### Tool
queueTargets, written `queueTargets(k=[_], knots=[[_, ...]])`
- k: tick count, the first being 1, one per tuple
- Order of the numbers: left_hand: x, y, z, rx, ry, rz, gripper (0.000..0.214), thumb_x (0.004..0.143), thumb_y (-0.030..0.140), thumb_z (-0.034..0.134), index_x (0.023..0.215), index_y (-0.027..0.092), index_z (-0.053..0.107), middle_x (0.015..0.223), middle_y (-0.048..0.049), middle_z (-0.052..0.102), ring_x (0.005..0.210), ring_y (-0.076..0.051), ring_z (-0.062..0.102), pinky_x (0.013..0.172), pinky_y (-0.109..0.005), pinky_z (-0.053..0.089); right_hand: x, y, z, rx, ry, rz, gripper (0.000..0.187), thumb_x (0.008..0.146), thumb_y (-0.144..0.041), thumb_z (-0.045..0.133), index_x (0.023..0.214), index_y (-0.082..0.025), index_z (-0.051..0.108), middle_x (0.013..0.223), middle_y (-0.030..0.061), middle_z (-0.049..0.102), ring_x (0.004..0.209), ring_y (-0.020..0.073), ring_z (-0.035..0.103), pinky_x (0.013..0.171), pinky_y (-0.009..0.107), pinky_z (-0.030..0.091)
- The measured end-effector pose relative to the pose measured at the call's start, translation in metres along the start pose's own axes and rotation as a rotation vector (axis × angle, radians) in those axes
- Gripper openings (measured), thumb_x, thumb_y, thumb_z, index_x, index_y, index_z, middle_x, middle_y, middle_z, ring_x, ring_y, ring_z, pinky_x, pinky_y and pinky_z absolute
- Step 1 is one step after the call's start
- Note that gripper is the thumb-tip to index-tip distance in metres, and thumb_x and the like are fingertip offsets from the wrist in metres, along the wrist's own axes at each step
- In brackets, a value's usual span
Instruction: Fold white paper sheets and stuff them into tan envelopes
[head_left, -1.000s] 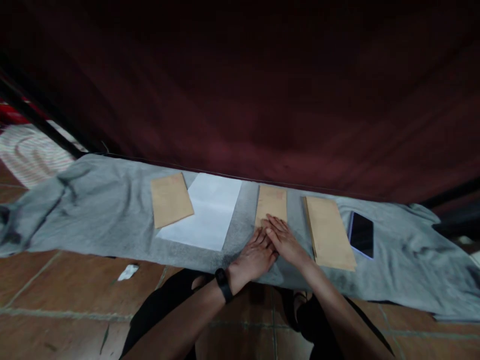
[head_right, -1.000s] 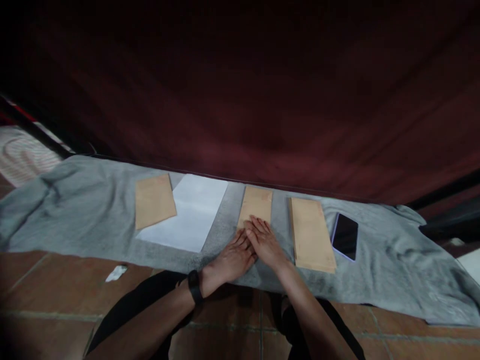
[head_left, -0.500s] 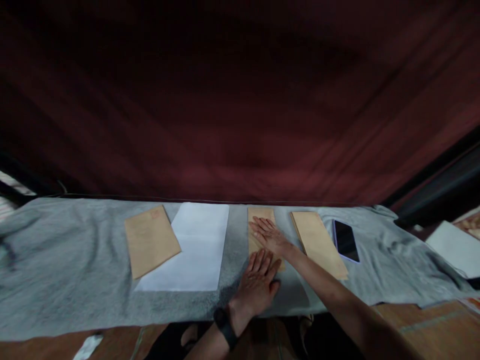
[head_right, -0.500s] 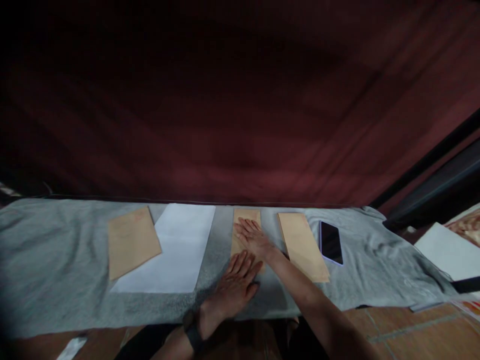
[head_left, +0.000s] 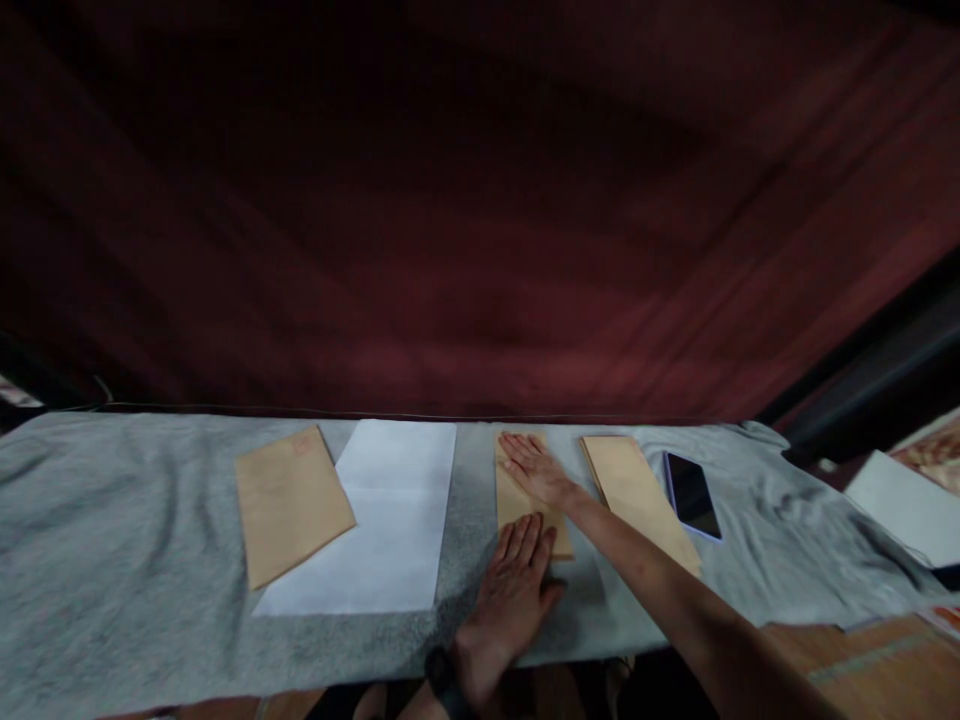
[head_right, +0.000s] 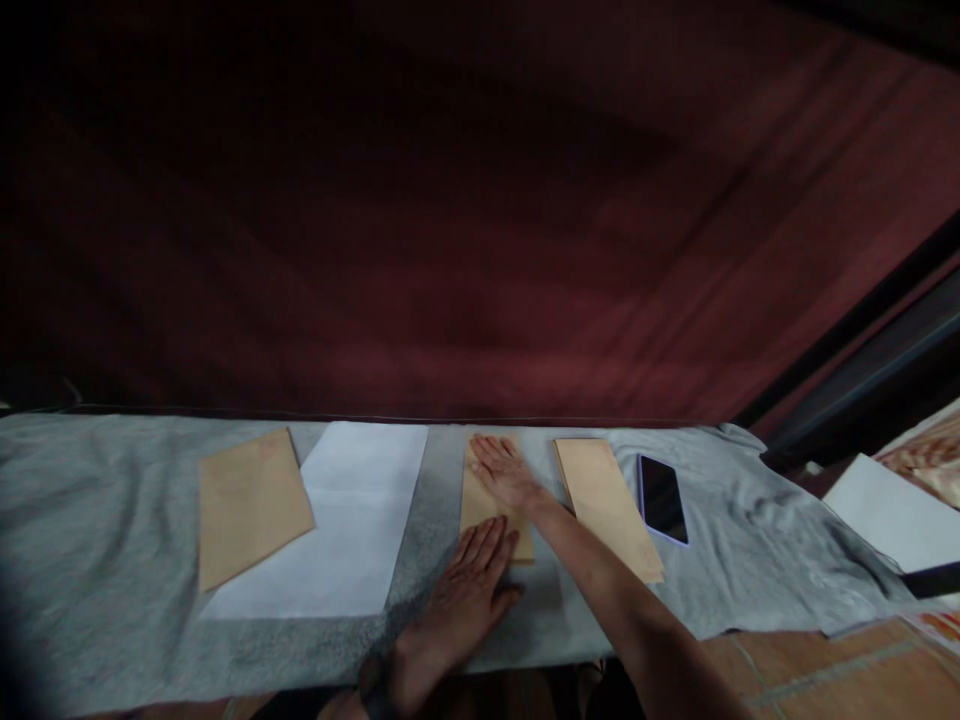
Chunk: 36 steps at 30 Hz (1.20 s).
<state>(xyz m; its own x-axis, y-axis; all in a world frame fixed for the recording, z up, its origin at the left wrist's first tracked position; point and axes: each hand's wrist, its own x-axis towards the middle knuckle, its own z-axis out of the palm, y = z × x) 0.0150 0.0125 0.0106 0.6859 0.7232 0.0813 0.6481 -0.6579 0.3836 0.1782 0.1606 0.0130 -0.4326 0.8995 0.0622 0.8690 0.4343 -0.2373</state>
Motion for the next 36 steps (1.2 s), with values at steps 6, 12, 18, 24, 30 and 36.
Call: queueTargets(k=[6,12,18,24,30,36], knots=[[0.001,0.005,-0.008,-0.016,-0.001,-0.040,0.058,0.101,0.043,0.038,0.153,0.017,0.036,0.161,-0.0120,0.032,0.150,-0.027,0.026,0.123,-0.049,0.027,-0.027,-0.022,-0.007,0.080,-0.134,-0.049,0.059,0.106,-0.048,0.016,0.159,-0.023,0.021,0.164,0.0039,0.021,0.153,0.0193,0.014,0.125,0.047,0.008],[-0.001,0.007,-0.015,-0.011,0.001,-0.039,0.052,0.100,0.037,0.042,0.146,0.015,0.047,0.155,-0.0137,0.044,0.147,-0.028,0.034,0.120,-0.049,0.031,-0.061,-0.040,-0.012,0.207,-0.204,-0.089,0.058,0.106,-0.049,0.015,0.159,-0.025,0.016,0.166,0.0029,0.017,0.153,0.0163,0.011,0.126,0.044,0.008],[-0.002,0.006,-0.016,-0.004,0.045,0.010,0.051,0.099,0.037,0.044,0.146,0.018,0.047,0.155,-0.0120,0.045,0.148,-0.026,0.032,0.121,-0.049,0.029,-0.081,-0.043,-0.014,0.293,-0.222,-0.099,0.058,0.107,-0.049,0.011,0.158,-0.025,0.024,0.164,0.0021,0.024,0.152,0.0148,0.016,0.126,0.041,0.012],[-0.001,0.006,-0.020,-0.020,-0.033,-0.028,0.055,0.100,0.041,0.040,0.150,0.019,0.041,0.159,-0.0096,0.037,0.149,-0.026,0.030,0.122,-0.048,0.026,-0.049,-0.015,-0.014,0.101,-0.118,-0.055,0.055,0.107,-0.047,0.018,0.157,-0.025,0.027,0.165,0.0041,0.020,0.152,0.0189,0.016,0.125,0.044,0.014],[-0.001,0.005,-0.022,-0.004,-0.017,-0.005,0.052,0.100,0.036,0.041,0.150,0.021,0.041,0.160,-0.0079,0.037,0.148,-0.024,0.031,0.122,-0.046,0.027,-0.015,0.003,-0.002,-0.057,0.073,0.080,0.052,0.107,-0.038,0.023,0.156,-0.022,0.032,0.163,0.0091,0.028,0.151,0.0213,0.023,0.123,0.046,0.017],[0.000,0.001,-0.027,-0.047,-0.033,0.021,0.049,0.100,0.025,0.038,0.148,0.019,0.044,0.157,-0.0086,0.041,0.147,-0.022,0.035,0.122,-0.043,0.029,-0.035,-0.004,0.005,-0.014,0.023,0.054,0.057,0.107,-0.042,0.018,0.158,-0.018,0.023,0.164,0.0097,0.023,0.152,0.0207,0.019,0.124,0.046,0.017]])
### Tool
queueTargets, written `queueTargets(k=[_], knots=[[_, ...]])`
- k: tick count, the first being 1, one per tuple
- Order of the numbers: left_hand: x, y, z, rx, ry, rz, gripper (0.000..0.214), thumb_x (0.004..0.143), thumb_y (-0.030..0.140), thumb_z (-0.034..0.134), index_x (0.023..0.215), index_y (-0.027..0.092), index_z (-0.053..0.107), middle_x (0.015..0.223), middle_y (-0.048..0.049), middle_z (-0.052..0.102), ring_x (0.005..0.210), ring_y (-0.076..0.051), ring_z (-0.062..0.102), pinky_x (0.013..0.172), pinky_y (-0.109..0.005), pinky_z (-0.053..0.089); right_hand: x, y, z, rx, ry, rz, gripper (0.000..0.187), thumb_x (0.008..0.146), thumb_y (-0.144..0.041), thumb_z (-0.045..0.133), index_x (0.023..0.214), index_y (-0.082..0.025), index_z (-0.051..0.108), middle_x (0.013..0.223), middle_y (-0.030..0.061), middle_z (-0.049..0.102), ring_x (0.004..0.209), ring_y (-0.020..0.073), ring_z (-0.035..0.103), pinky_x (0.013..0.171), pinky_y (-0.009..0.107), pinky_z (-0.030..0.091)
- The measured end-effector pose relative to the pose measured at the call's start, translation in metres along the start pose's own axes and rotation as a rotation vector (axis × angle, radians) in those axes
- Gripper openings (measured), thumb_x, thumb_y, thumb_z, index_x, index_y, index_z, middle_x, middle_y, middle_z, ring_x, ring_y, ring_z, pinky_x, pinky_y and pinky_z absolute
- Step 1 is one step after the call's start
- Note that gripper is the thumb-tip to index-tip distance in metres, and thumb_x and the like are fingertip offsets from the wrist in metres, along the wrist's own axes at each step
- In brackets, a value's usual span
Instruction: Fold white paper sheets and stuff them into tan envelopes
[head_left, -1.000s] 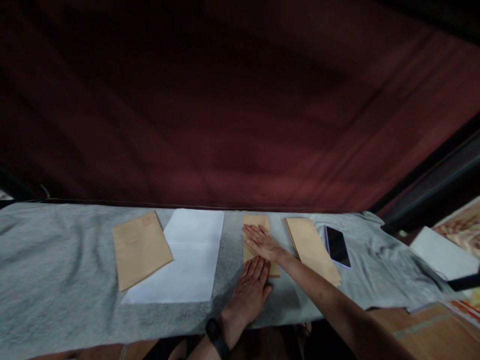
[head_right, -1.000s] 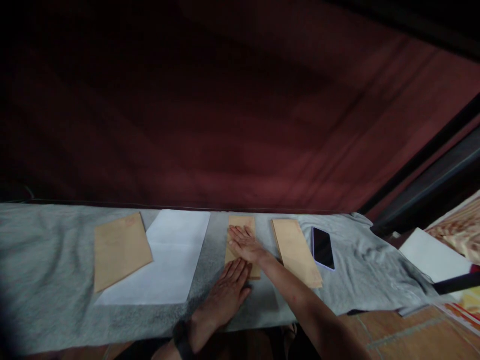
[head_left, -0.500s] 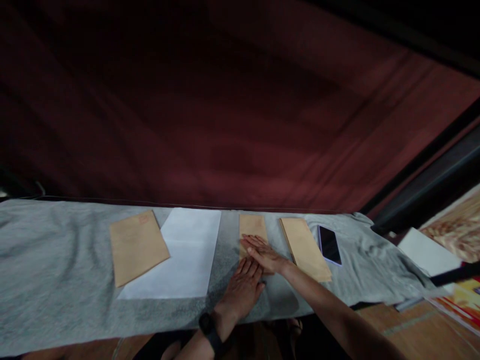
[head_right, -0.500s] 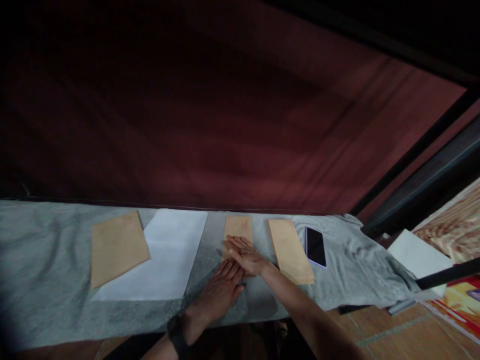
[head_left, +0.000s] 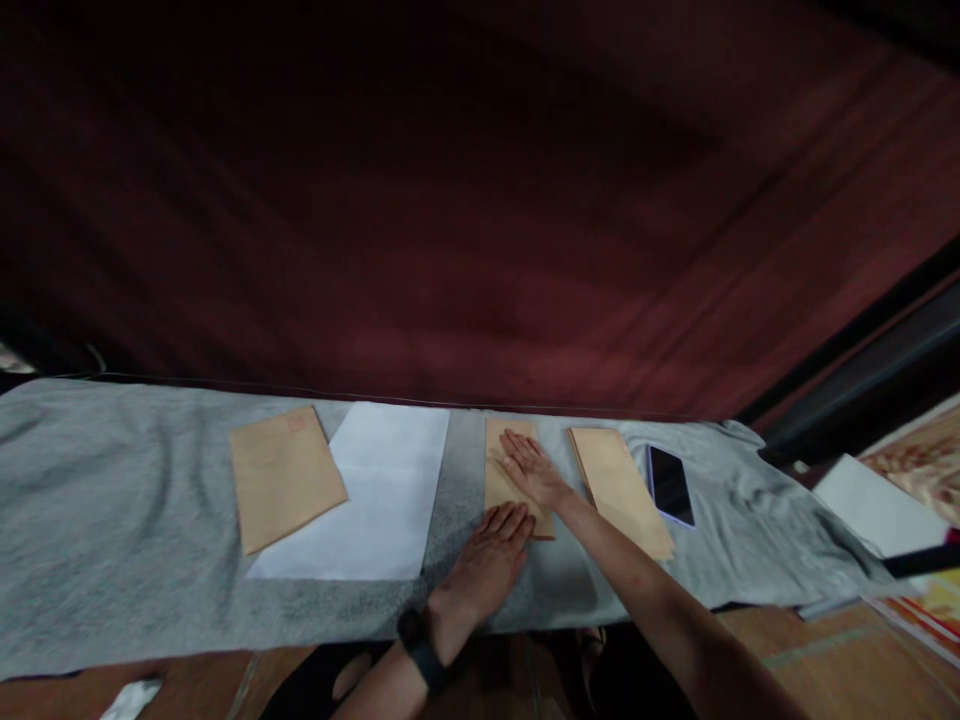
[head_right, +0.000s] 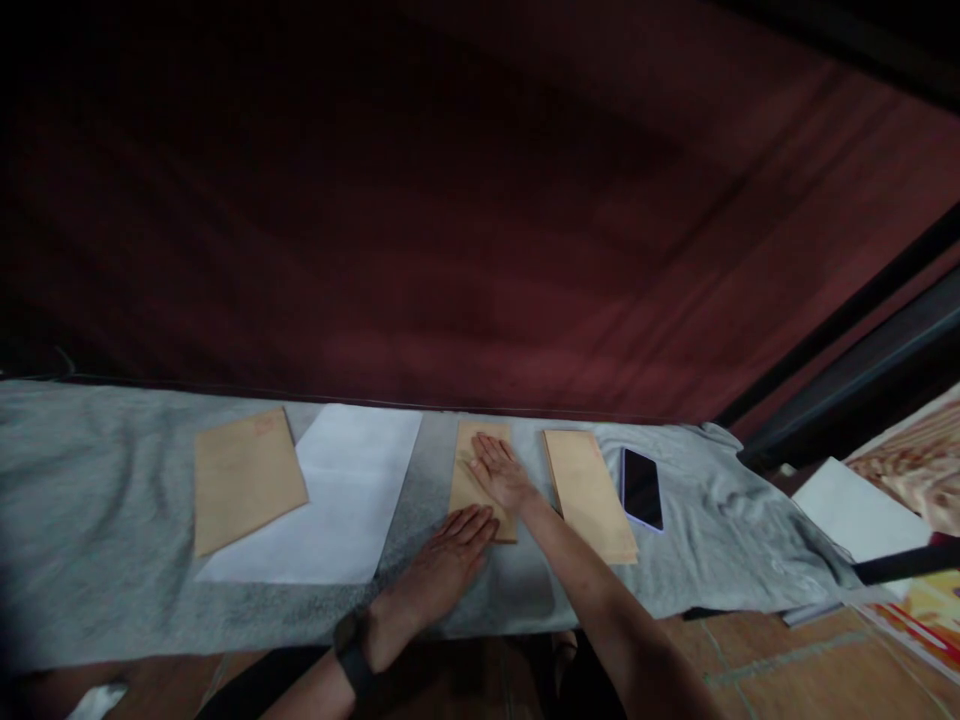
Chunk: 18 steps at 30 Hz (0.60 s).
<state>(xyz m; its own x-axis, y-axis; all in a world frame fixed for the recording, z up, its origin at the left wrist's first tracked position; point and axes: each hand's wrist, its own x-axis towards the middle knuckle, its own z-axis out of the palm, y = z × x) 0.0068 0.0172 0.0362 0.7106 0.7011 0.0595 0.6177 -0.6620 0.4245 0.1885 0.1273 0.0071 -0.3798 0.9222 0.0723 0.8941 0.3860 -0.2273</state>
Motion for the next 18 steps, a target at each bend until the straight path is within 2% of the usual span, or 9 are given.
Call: queueTargets(k=[5,9,13,18], knots=[[0.003,-0.001,-0.006,-0.021,0.026,-0.009,0.048,0.096,0.013,0.038,0.142,0.014,0.051,0.151,-0.0130,0.050,0.141,-0.022,0.044,0.119,-0.041,0.033,-0.047,-0.010,-0.005,0.098,-0.108,-0.041,0.060,0.106,-0.049,0.014,0.160,-0.022,0.016,0.165,0.0056,0.018,0.152,0.0174,0.015,0.125,0.043,0.015],[0.002,-0.004,-0.007,-0.074,0.095,-0.027,0.046,0.094,0.011,0.042,0.138,0.014,0.054,0.146,-0.0124,0.055,0.137,-0.021,0.049,0.117,-0.040,0.037,-0.086,-0.017,-0.008,0.153,-0.123,-0.049,0.058,0.107,-0.048,0.019,0.159,-0.022,0.020,0.165,0.0059,0.020,0.152,0.0180,0.017,0.125,0.043,0.018],[0.000,-0.010,-0.005,-0.117,0.148,-0.049,0.044,0.092,0.012,0.047,0.135,0.019,0.056,0.145,-0.0105,0.057,0.136,-0.022,0.050,0.114,-0.041,0.042,-0.114,-0.021,-0.008,0.210,-0.037,-0.096,0.057,0.104,-0.044,0.039,0.156,-0.023,0.029,0.162,0.0079,0.030,0.149,0.0210,0.028,0.123,0.047,0.025],[-0.003,-0.018,0.000,-0.105,0.166,-0.094,0.043,0.091,0.012,0.050,0.133,0.019,0.058,0.141,-0.0105,0.060,0.133,-0.022,0.054,0.112,-0.040,0.043,-0.124,-0.023,-0.007,0.328,0.165,-0.097,0.044,0.096,-0.029,0.059,0.139,-0.027,0.057,0.143,0.0078,0.058,0.133,0.0235,0.053,0.112,0.047,0.043]])
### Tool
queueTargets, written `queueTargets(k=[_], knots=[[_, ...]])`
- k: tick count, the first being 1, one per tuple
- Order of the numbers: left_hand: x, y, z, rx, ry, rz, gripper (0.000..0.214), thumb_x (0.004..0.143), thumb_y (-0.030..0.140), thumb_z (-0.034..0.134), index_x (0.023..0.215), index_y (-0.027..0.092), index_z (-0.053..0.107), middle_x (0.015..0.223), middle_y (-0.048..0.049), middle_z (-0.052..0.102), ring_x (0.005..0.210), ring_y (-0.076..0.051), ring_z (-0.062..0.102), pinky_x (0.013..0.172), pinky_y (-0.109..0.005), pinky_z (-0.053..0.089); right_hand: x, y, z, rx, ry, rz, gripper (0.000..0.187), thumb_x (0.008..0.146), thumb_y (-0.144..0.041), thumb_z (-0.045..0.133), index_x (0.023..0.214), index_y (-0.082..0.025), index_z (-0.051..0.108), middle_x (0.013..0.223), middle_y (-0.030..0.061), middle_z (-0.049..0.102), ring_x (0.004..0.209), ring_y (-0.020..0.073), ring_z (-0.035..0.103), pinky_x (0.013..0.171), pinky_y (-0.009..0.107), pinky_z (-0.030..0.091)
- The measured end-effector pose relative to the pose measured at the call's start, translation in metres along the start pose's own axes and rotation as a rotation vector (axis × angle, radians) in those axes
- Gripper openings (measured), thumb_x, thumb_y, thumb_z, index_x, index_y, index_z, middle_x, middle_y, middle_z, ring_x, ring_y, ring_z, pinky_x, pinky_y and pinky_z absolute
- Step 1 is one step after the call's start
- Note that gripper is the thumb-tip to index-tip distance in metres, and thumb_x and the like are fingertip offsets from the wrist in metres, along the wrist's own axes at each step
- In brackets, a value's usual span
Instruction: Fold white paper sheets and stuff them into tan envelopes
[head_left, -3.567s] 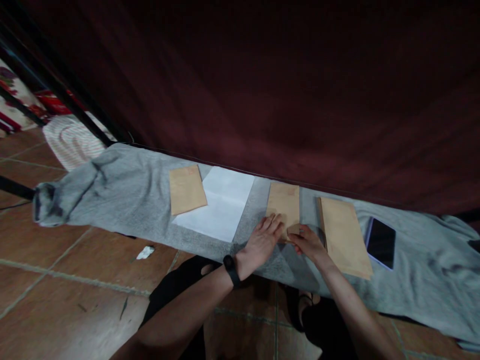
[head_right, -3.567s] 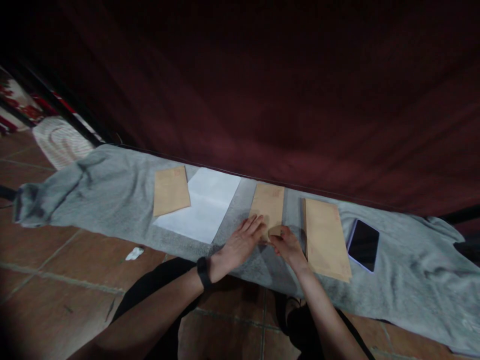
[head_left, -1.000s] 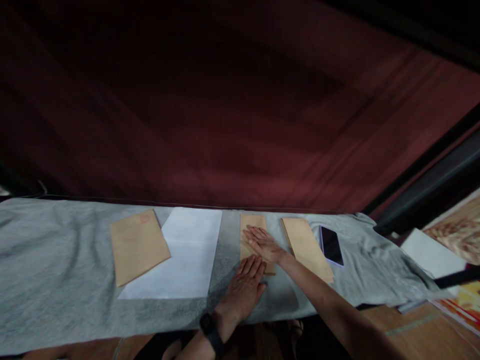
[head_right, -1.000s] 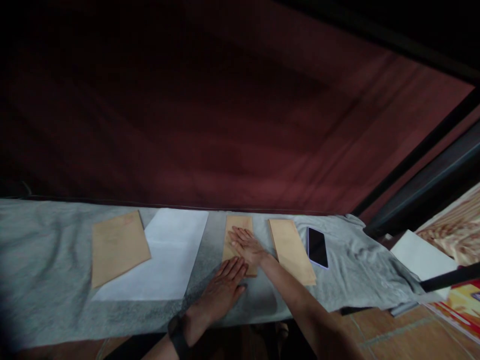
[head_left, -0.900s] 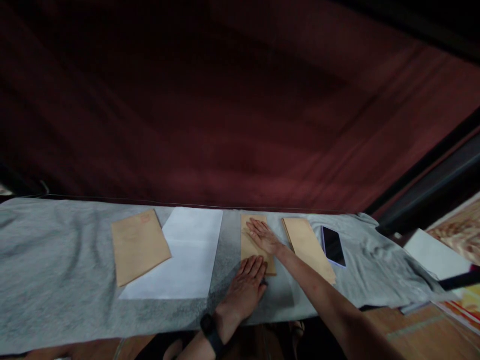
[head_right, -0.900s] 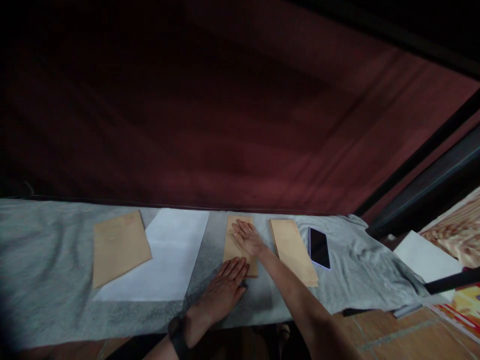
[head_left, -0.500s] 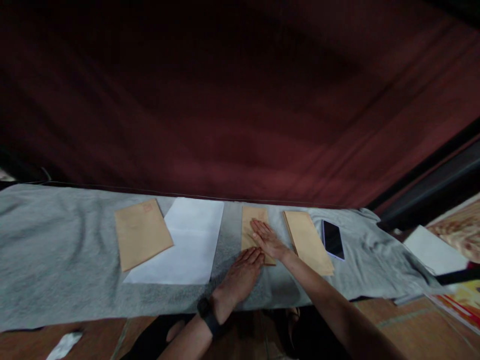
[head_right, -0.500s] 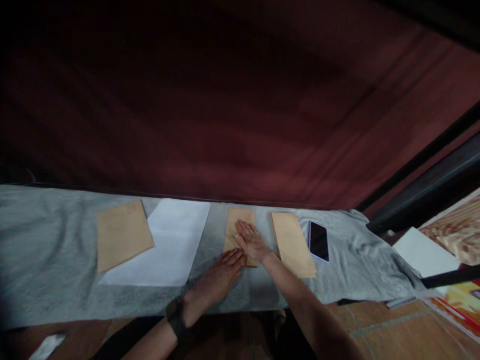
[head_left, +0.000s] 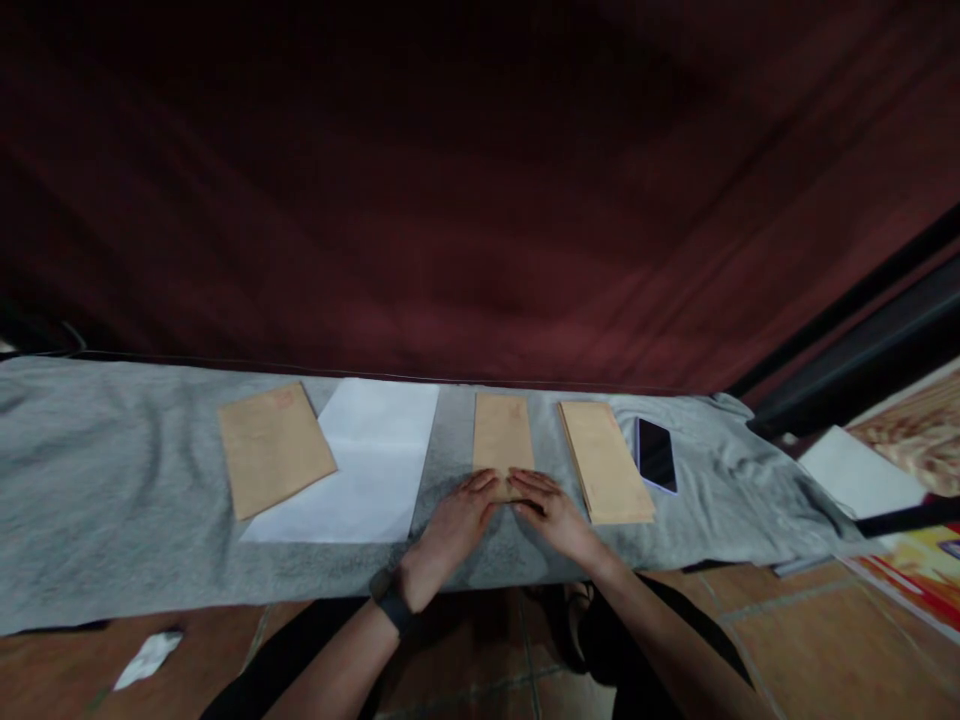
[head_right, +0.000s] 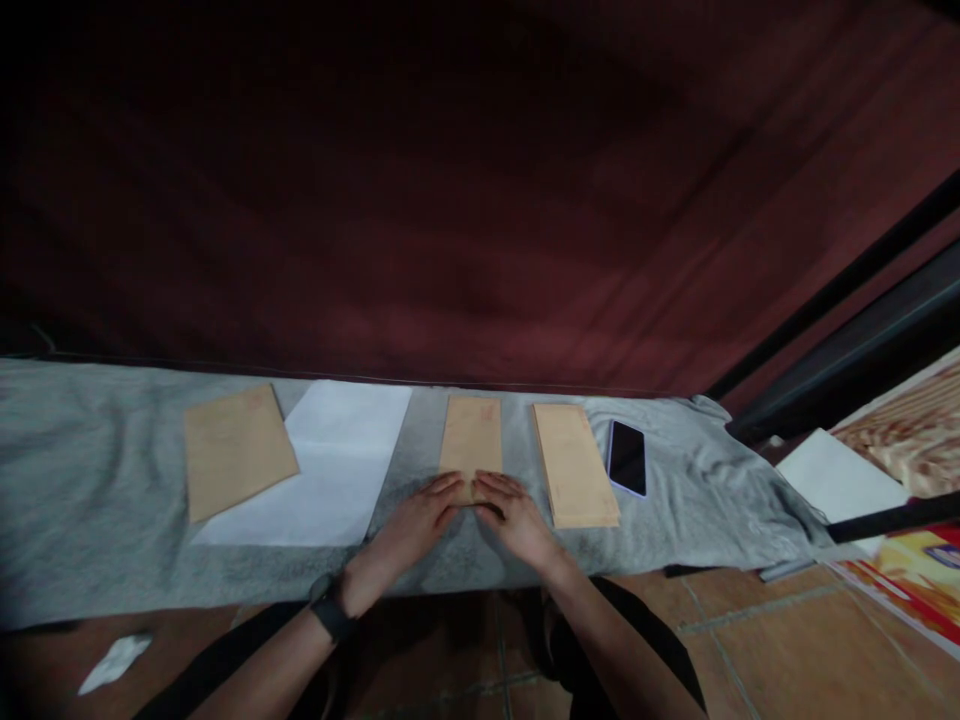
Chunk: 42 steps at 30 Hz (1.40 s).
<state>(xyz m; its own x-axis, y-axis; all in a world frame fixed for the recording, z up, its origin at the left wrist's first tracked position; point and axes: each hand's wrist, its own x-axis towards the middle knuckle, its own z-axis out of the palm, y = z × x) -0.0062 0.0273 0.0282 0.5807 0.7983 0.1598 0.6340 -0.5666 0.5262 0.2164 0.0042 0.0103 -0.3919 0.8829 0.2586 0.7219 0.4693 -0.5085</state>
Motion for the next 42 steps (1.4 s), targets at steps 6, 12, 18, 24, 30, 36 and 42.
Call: queueTargets(k=[6,12,18,24,30,36,42], knots=[[0.003,-0.004,0.006,0.003,0.035,-0.006,0.038,0.093,0.008,0.046,0.126,0.018,0.063,0.136,-0.0107,0.064,0.128,-0.021,0.058,0.109,-0.040,0.047,0.010,-0.003,0.004,0.028,0.087,0.080,0.025,0.096,-0.023,0.058,0.117,-0.027,0.071,0.128,0.0046,0.069,0.121,0.0219,0.063,0.104,0.044,0.049],[0.007,0.000,0.003,0.042,0.036,-0.064,0.044,0.087,-0.001,0.044,0.123,0.014,0.064,0.131,-0.0142,0.066,0.124,-0.024,0.061,0.106,-0.042,0.049,0.013,-0.012,0.003,-0.079,0.079,0.108,0.027,0.096,-0.018,0.054,0.119,-0.024,0.068,0.128,0.0050,0.068,0.118,0.0215,0.062,0.102,0.044,0.048],[0.006,0.004,0.004,0.066,0.063,-0.086,0.041,0.088,0.001,0.044,0.121,0.015,0.063,0.132,-0.0142,0.065,0.125,-0.025,0.059,0.107,-0.044,0.048,0.000,-0.046,0.018,-0.217,0.027,-0.008,0.041,0.098,-0.023,0.051,0.138,-0.017,0.057,0.144,0.0115,0.057,0.134,0.0242,0.051,0.115,0.045,0.040],[0.005,0.000,0.007,0.043,0.180,-0.149,0.035,0.089,0.005,0.045,0.119,0.014,0.062,0.128,-0.0143,0.065,0.121,-0.024,0.061,0.107,-0.044,0.048,-0.015,-0.054,0.021,-0.278,-0.058,-0.012,0.056,0.100,-0.032,0.049,0.151,-0.012,0.039,0.156,0.0125,0.041,0.144,0.0236,0.038,0.120,0.044,0.033],[0.005,-0.008,0.003,0.017,0.218,-0.156,0.037,0.087,0.004,0.046,0.117,0.016,0.064,0.128,-0.0121,0.066,0.119,-0.024,0.062,0.105,-0.043,0.050,-0.032,-0.034,0.006,-0.303,-0.069,-0.006,0.061,0.100,-0.032,0.050,0.156,-0.016,0.030,0.159,0.0118,0.037,0.146,0.0234,0.034,0.120,0.045,0.034],[-0.003,0.002,0.002,0.163,0.169,-0.165,0.046,0.087,0.004,0.043,0.126,0.019,0.061,0.141,-0.0109,0.058,0.133,-0.027,0.053,0.110,-0.049,0.045,-0.044,-0.028,-0.001,-0.304,-0.046,0.020,0.063,0.099,-0.032,0.050,0.156,-0.015,0.029,0.158,0.0139,0.036,0.146,0.0253,0.035,0.119,0.047,0.035],[-0.017,0.029,0.026,0.210,0.055,0.050,0.047,0.096,0.021,0.045,0.142,0.015,0.048,0.151,-0.0139,0.049,0.142,-0.026,0.043,0.117,-0.047,0.038,-0.042,-0.031,0.003,-0.332,-0.040,0.043,0.056,0.101,-0.030,0.044,0.154,-0.012,0.034,0.157,0.0147,0.039,0.145,0.0254,0.036,0.120,0.048,0.033]])
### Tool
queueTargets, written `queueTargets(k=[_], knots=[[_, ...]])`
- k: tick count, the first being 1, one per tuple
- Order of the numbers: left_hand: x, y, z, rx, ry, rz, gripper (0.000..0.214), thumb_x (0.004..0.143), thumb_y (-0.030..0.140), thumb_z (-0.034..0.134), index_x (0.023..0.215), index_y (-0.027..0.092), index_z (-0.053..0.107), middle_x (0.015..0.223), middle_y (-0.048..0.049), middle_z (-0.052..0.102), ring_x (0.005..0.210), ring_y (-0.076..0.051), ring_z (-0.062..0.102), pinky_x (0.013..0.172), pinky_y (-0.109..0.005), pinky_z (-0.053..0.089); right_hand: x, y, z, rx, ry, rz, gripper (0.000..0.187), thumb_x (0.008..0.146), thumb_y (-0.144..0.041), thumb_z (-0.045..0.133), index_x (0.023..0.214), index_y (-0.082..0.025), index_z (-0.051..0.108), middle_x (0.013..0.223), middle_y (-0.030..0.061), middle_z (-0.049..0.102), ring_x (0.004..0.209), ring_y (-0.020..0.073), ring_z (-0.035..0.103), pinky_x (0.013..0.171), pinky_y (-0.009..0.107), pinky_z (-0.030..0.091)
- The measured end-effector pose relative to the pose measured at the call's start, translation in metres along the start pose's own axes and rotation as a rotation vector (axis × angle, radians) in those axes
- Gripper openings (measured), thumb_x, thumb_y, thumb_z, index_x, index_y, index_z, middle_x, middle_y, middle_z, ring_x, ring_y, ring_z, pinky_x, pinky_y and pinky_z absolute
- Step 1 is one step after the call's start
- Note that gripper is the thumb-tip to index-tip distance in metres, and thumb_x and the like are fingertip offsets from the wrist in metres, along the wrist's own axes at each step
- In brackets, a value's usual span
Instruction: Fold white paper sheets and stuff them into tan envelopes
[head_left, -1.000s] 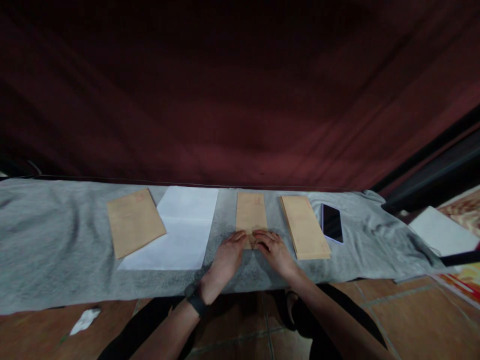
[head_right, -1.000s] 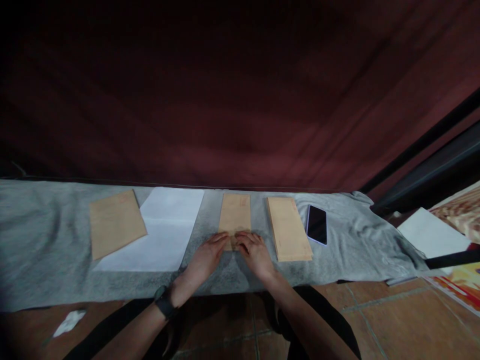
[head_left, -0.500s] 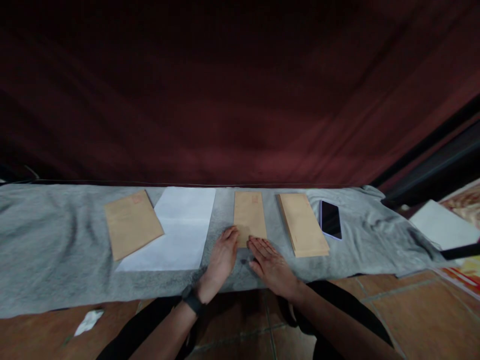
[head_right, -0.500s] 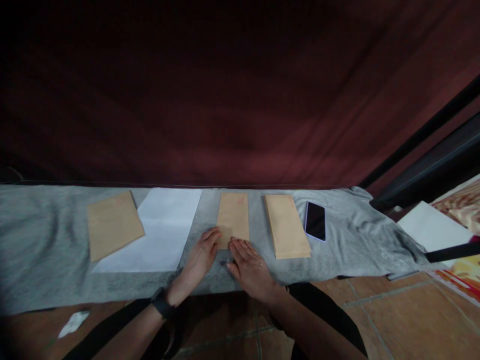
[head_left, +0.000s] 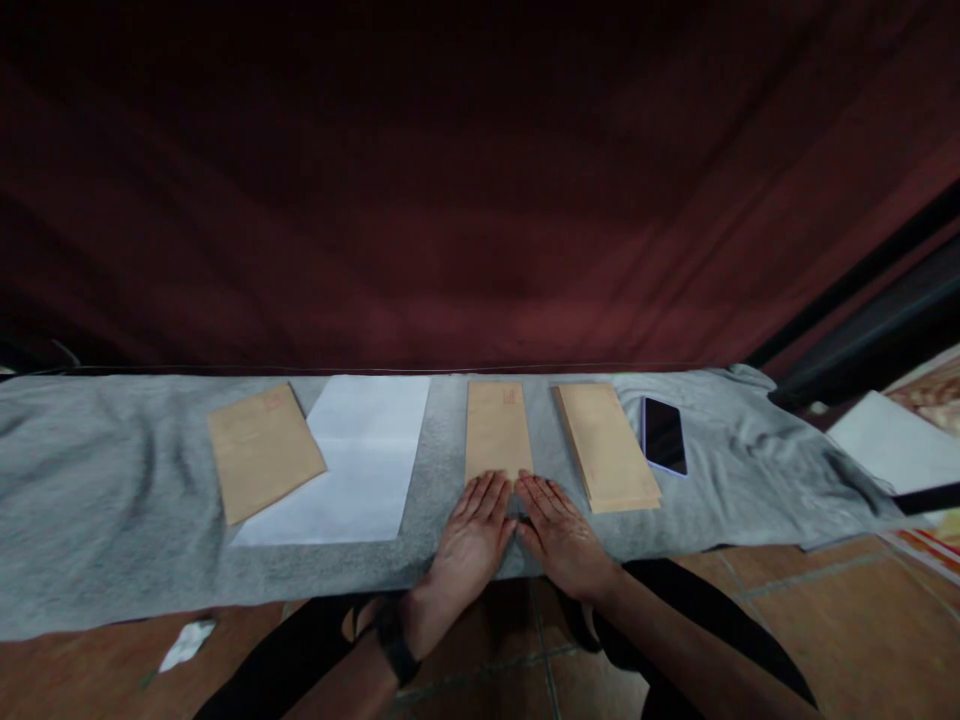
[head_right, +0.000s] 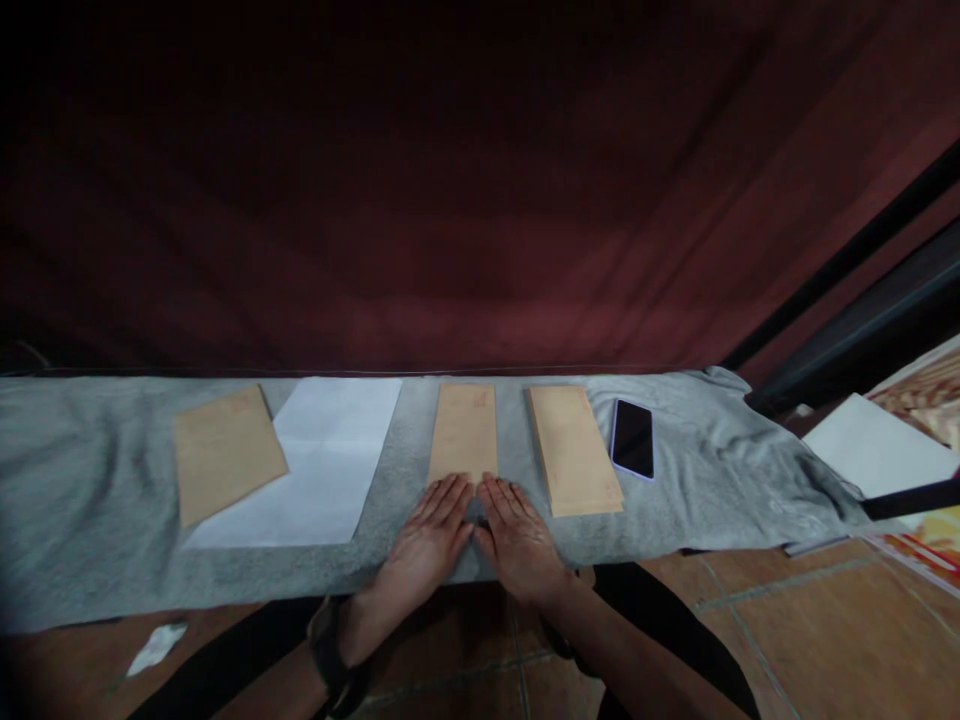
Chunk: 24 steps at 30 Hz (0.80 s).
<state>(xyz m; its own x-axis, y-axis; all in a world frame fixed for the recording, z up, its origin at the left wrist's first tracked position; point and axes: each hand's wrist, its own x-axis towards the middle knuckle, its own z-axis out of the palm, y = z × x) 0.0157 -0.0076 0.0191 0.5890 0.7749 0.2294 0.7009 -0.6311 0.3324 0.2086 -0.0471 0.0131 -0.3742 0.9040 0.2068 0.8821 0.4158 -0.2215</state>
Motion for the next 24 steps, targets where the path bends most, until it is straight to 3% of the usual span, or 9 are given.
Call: queueTargets(k=[14,20,24], knots=[[-0.020,-0.002,0.000,0.188,0.060,-0.105,0.054,0.098,0.036,0.043,0.144,0.009,0.045,0.149,-0.0215,0.049,0.143,-0.031,0.040,0.114,-0.049,0.040,0.000,-0.001,-0.002,-0.022,0.094,0.123,0.056,0.099,-0.031,0.048,0.151,-0.010,0.040,0.155,0.0177,0.041,0.144,0.0316,0.038,0.118,0.053,0.034],[-0.019,0.003,0.000,0.132,0.031,-0.105,0.056,0.090,0.020,0.048,0.146,0.010,0.043,0.154,-0.0224,0.042,0.146,-0.034,0.035,0.114,-0.053,0.037,0.010,-0.023,-0.002,0.069,-0.004,-0.049,0.058,0.102,-0.032,0.042,0.156,-0.016,0.029,0.158,0.0105,0.037,0.147,0.0225,0.033,0.121,0.045,0.033],[-0.020,0.004,-0.005,0.048,0.021,-0.132,0.053,0.092,0.019,0.044,0.145,0.015,0.044,0.154,-0.0193,0.044,0.145,-0.034,0.036,0.114,-0.055,0.035,0.006,-0.023,0.003,0.059,0.022,-0.016,0.058,0.101,-0.031,0.044,0.155,-0.016,0.032,0.157,0.0120,0.039,0.145,0.0240,0.037,0.119,0.046,0.036]])
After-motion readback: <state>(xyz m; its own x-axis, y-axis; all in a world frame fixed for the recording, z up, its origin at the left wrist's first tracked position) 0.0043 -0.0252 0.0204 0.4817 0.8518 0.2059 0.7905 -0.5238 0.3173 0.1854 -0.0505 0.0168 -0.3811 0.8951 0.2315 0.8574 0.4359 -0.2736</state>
